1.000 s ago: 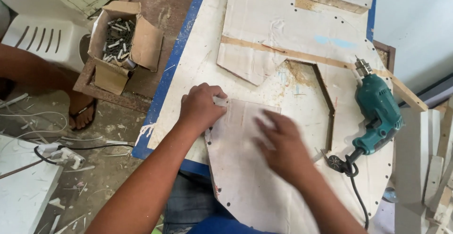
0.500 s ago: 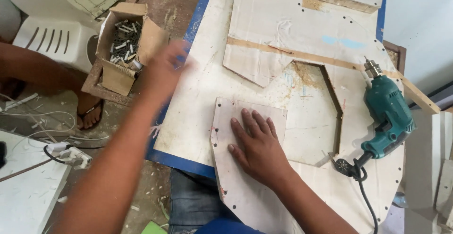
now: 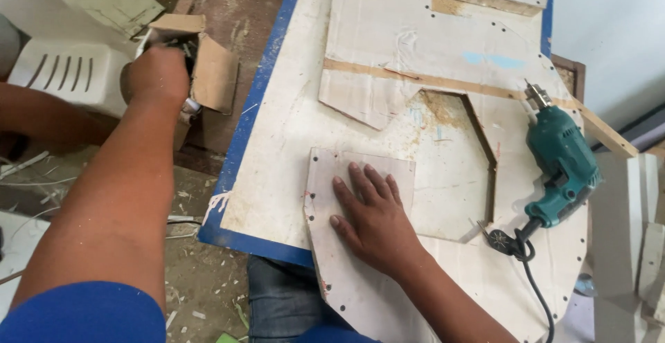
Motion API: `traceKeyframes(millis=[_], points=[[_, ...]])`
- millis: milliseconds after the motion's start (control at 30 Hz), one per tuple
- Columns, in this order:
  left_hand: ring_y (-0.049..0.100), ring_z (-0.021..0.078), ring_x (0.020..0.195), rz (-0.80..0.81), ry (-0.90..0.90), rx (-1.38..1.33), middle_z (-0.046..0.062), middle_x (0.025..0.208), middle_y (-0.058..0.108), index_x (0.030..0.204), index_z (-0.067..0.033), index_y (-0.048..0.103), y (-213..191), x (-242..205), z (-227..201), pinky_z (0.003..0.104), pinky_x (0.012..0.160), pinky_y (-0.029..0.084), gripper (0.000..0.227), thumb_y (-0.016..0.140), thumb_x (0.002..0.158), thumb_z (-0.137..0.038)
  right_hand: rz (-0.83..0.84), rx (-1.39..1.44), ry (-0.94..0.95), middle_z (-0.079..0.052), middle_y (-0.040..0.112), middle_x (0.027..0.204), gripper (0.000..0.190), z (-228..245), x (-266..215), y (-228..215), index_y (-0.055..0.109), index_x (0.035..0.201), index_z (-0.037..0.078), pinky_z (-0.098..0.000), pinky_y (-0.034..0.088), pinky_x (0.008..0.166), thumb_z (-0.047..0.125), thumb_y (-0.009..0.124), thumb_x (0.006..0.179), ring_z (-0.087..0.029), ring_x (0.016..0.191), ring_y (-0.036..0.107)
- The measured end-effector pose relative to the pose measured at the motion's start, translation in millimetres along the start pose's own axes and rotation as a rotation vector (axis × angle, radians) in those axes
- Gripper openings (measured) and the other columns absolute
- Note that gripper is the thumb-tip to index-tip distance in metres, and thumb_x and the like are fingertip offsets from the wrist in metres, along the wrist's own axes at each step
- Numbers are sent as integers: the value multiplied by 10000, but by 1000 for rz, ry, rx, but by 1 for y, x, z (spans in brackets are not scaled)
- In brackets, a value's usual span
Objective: The person aligns a small wooden panel onto a larger board and uses a power drill to drive screws into pre-drilled holes. They then switch to a screwdriver to tighten the screws by hand, repeating the process for additional fasteners.
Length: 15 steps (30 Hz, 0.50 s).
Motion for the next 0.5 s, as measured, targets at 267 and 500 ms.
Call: traceKeyframes(millis=[267,500], points=[[762,391,953,-44,-55,-7,177,1162,733,1124,-75,799,24,27,18,469,617,645,305,577,931,4,-26,34,-4,-177,289,1670,632,0,-2,-1,419,1576,163,-622,161,1190,482,469,1032,-424,1533,216],[696,398,768,-555,-149,-380,170,941,711,1052,-77,600,-71,-48,13,505,459,550,312,749,824,76,-10,44,-3,-162,270,1678,638,-1,1,0,400,1587,167,-601,128,1203,490,448,1038,-407,1543,188]])
Point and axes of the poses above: each hand's wrist, its own x-axis towards the middle knuckle, its own y-axis out of the palm, z = x × y, the point moved 10 cm from there along x, towards the middle knuckle
